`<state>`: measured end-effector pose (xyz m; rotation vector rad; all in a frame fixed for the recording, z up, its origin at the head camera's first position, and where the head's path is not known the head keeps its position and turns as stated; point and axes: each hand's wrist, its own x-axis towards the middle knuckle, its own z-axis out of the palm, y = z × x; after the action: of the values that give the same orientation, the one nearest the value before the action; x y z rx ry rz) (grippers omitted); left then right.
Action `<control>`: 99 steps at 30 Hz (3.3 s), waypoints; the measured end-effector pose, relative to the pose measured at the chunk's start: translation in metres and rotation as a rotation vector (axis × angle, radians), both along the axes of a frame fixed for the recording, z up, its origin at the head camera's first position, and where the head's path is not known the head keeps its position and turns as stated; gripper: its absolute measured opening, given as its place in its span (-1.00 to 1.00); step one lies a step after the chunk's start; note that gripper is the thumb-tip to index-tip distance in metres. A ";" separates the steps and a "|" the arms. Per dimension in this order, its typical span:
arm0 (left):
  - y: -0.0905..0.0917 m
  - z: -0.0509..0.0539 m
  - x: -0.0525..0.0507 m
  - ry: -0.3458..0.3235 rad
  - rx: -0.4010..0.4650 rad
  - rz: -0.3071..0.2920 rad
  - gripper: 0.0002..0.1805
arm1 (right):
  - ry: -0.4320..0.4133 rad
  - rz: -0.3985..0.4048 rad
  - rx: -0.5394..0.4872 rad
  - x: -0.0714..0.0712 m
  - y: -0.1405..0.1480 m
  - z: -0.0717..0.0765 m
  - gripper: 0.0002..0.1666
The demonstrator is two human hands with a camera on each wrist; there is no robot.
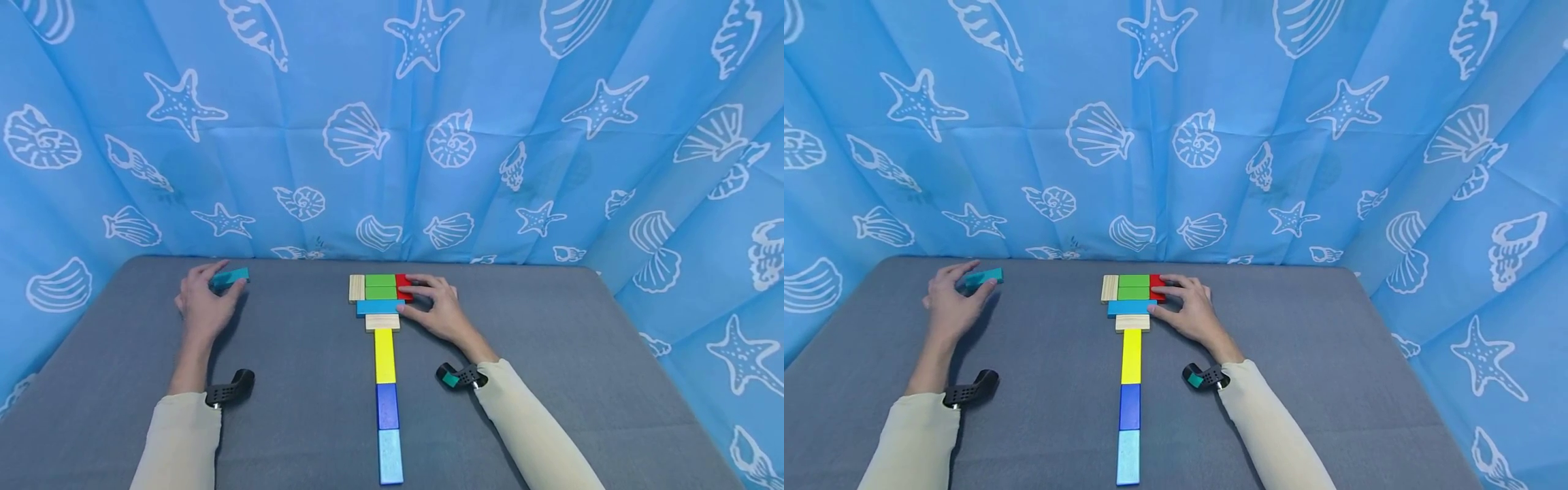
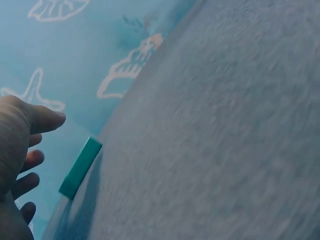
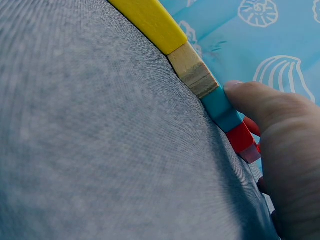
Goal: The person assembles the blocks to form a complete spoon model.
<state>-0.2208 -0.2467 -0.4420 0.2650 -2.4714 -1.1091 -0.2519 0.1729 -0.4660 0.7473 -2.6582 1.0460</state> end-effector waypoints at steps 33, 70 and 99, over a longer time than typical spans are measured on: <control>-0.018 -0.012 0.005 -0.254 -0.173 -0.081 -0.18 | -0.011 -0.012 0.024 0.001 -0.001 0.002 -0.47; -0.009 -0.007 0.000 -0.154 -0.067 0.030 -0.49 | -0.012 -0.007 0.001 0.001 0.000 0.001 -0.48; 0.071 0.038 0.000 0.057 0.028 -0.321 -0.53 | -0.014 -0.005 0.008 0.001 -0.001 0.002 -0.48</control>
<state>-0.2212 -0.1754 -0.4037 -0.1597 -2.5063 -1.2574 -0.2505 0.1722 -0.4642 0.7374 -2.6763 1.0437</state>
